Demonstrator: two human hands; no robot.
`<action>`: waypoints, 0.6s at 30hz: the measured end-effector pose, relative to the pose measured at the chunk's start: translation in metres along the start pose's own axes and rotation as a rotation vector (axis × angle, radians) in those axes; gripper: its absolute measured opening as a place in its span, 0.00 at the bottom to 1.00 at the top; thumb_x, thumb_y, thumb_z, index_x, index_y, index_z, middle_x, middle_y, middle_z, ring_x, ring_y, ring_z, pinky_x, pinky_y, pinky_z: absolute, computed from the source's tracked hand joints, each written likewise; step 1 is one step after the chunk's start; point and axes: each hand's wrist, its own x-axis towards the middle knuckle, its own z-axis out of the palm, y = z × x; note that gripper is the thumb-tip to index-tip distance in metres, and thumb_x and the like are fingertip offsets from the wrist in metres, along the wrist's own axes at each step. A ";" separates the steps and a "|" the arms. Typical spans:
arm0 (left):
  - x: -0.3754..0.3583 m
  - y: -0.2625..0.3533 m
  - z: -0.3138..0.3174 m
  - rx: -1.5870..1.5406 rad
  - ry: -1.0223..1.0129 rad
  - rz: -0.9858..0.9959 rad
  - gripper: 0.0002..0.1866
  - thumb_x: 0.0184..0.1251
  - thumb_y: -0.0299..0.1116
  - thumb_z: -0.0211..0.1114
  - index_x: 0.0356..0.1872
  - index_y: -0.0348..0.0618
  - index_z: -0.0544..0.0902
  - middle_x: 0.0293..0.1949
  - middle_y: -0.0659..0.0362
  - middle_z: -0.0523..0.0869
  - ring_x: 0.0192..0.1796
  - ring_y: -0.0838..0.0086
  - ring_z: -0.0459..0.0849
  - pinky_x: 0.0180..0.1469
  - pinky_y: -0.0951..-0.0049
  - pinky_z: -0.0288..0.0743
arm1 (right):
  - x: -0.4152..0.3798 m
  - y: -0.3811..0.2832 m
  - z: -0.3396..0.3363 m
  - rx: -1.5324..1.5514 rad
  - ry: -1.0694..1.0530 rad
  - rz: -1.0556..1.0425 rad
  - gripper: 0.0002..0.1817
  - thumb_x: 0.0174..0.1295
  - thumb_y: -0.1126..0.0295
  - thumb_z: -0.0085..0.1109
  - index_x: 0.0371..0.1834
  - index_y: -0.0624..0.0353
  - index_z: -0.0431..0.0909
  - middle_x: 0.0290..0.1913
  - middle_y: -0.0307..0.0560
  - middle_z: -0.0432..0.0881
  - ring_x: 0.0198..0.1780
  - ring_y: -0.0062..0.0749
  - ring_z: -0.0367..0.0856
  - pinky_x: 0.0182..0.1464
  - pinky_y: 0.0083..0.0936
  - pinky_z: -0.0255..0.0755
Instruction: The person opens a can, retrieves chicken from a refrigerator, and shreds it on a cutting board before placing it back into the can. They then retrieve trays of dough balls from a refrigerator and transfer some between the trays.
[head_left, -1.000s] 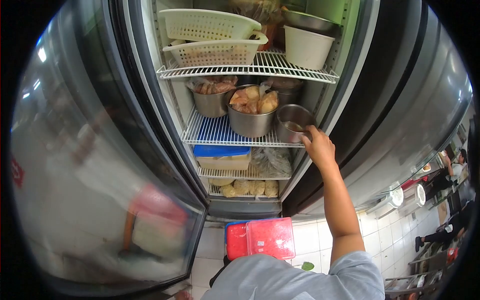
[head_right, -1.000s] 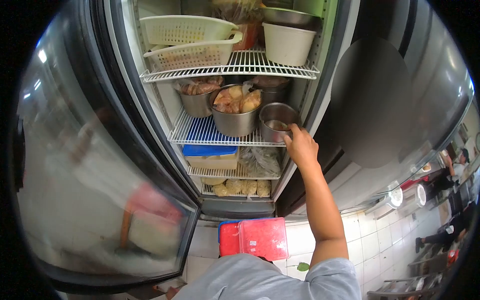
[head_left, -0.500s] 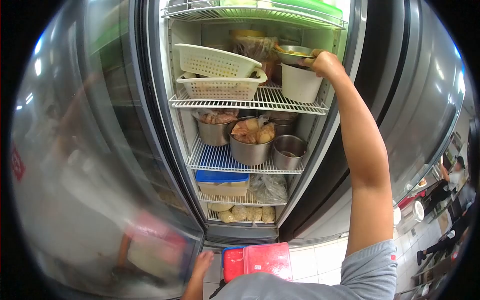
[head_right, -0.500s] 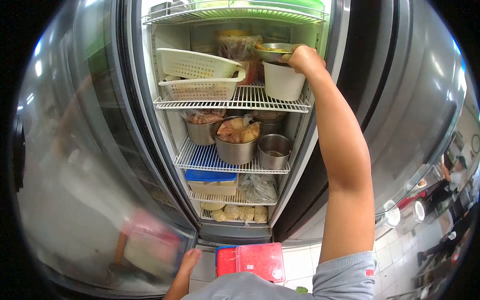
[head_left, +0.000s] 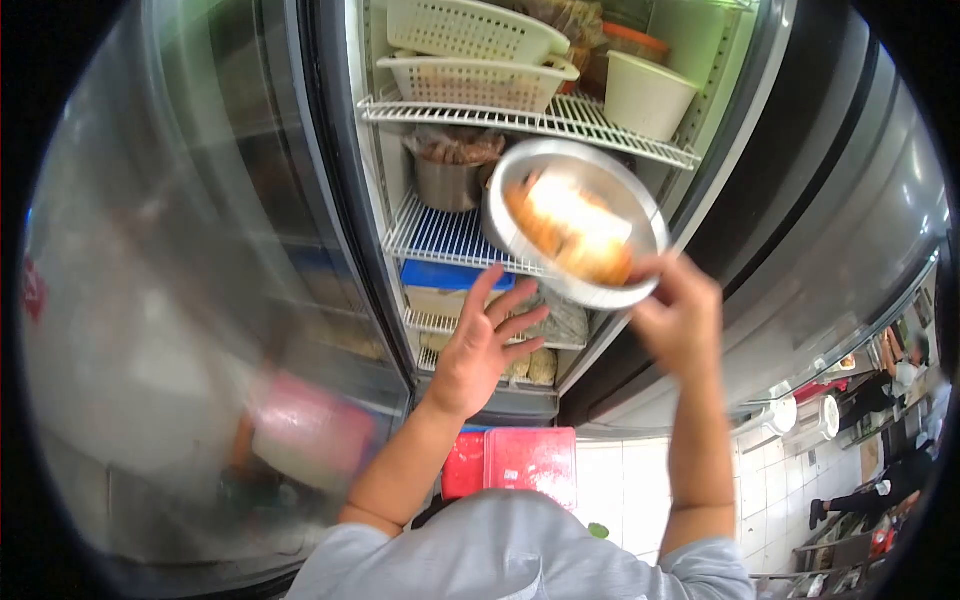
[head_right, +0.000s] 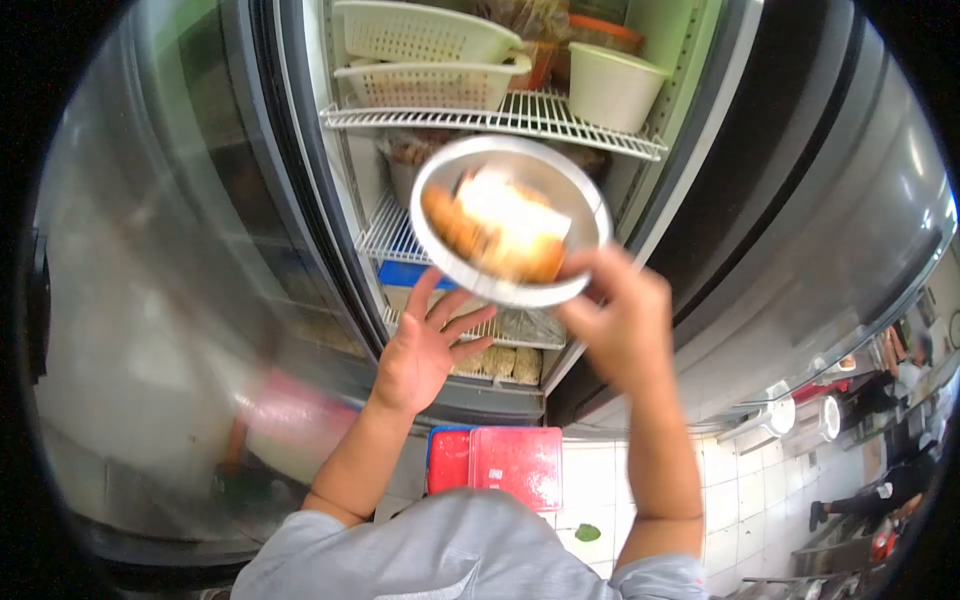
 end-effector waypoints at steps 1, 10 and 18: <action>0.001 -0.007 -0.001 -0.225 -0.025 -0.020 0.42 0.64 0.63 0.53 0.71 0.48 0.53 0.67 0.53 0.66 0.67 0.62 0.67 0.65 0.56 0.64 | -0.031 0.007 0.018 -0.075 -0.028 0.017 0.15 0.44 0.77 0.71 0.37 0.57 0.80 0.32 0.43 0.82 0.28 0.21 0.81 0.31 0.20 0.75; -0.037 -0.093 -0.039 -0.408 0.307 -0.179 0.30 0.73 0.51 0.50 0.66 0.40 0.63 0.62 0.54 0.72 0.64 0.66 0.71 0.66 0.63 0.65 | -0.128 0.043 0.041 -0.261 -0.094 0.348 0.16 0.45 0.67 0.73 0.37 0.58 0.80 0.33 0.44 0.82 0.24 0.31 0.80 0.27 0.25 0.75; -0.068 -0.135 -0.060 -0.255 0.336 -0.222 0.28 0.74 0.47 0.48 0.65 0.37 0.62 0.61 0.53 0.72 0.62 0.67 0.73 0.64 0.65 0.67 | -0.144 0.070 0.086 -0.325 -0.392 0.239 0.16 0.52 0.72 0.66 0.45 0.60 0.79 0.42 0.52 0.81 0.44 0.45 0.78 0.47 0.34 0.73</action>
